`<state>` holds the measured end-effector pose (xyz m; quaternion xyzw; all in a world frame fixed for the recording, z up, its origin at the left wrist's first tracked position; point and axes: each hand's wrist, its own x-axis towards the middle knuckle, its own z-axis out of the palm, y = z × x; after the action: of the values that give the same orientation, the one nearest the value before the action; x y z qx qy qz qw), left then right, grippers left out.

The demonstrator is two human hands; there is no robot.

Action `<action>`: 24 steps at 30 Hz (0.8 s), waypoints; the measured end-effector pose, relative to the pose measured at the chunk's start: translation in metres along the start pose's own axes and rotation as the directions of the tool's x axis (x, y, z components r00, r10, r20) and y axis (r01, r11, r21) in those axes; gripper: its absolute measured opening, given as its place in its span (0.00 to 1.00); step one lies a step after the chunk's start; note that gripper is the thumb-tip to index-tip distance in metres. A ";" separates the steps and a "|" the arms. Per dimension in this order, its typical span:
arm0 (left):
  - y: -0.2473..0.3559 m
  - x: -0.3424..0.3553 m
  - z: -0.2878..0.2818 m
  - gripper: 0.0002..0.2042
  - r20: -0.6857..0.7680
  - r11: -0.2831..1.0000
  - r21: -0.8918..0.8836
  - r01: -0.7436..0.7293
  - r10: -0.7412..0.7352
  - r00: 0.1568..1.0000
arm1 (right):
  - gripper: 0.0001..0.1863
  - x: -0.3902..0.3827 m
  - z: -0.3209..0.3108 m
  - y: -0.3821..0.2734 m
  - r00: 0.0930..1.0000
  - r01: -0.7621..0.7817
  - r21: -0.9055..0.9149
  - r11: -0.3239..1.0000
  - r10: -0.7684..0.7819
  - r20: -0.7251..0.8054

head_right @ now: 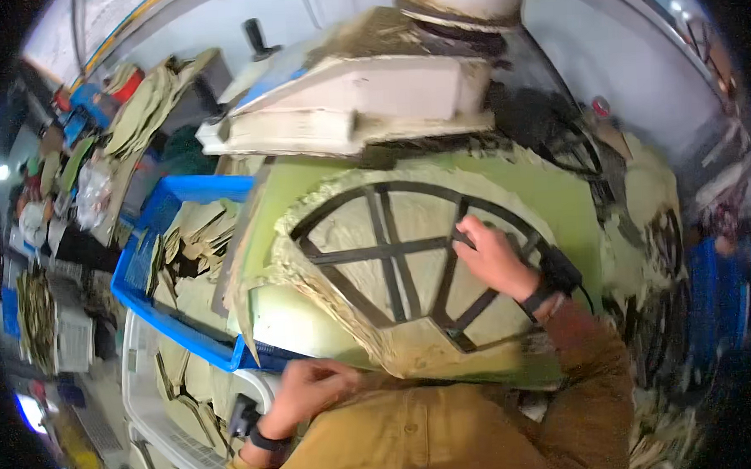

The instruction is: Pressing stacks of dried leaves using a hydraulic press and placing the finished stacks into collection baskets.

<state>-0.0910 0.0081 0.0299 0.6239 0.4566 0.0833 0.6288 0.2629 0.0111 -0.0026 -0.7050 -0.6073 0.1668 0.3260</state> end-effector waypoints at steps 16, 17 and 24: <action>0.003 0.122 -0.081 0.24 -0.076 0.606 0.649 -0.460 0.653 0.753 | 0.28 -0.187 -0.080 0.043 0.985 -0.146 -0.270 0.952 0.114 -0.131; 0.000 0.125 -0.081 0.23 -0.102 0.631 0.632 -0.450 0.643 0.759 | 0.28 -0.192 -0.069 0.048 0.987 -0.128 -0.263 0.956 0.096 -0.130; -0.005 0.137 -0.091 0.22 -0.168 0.609 0.616 -0.499 0.721 0.672 | 0.15 -0.173 -0.060 0.056 0.971 -0.204 -0.131 0.970 0.184 -0.152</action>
<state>-0.0773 0.1635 -0.0211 0.8576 0.3322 0.2965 0.2574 0.3074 -0.1738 -0.0236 -0.7929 -0.5218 0.1039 0.2972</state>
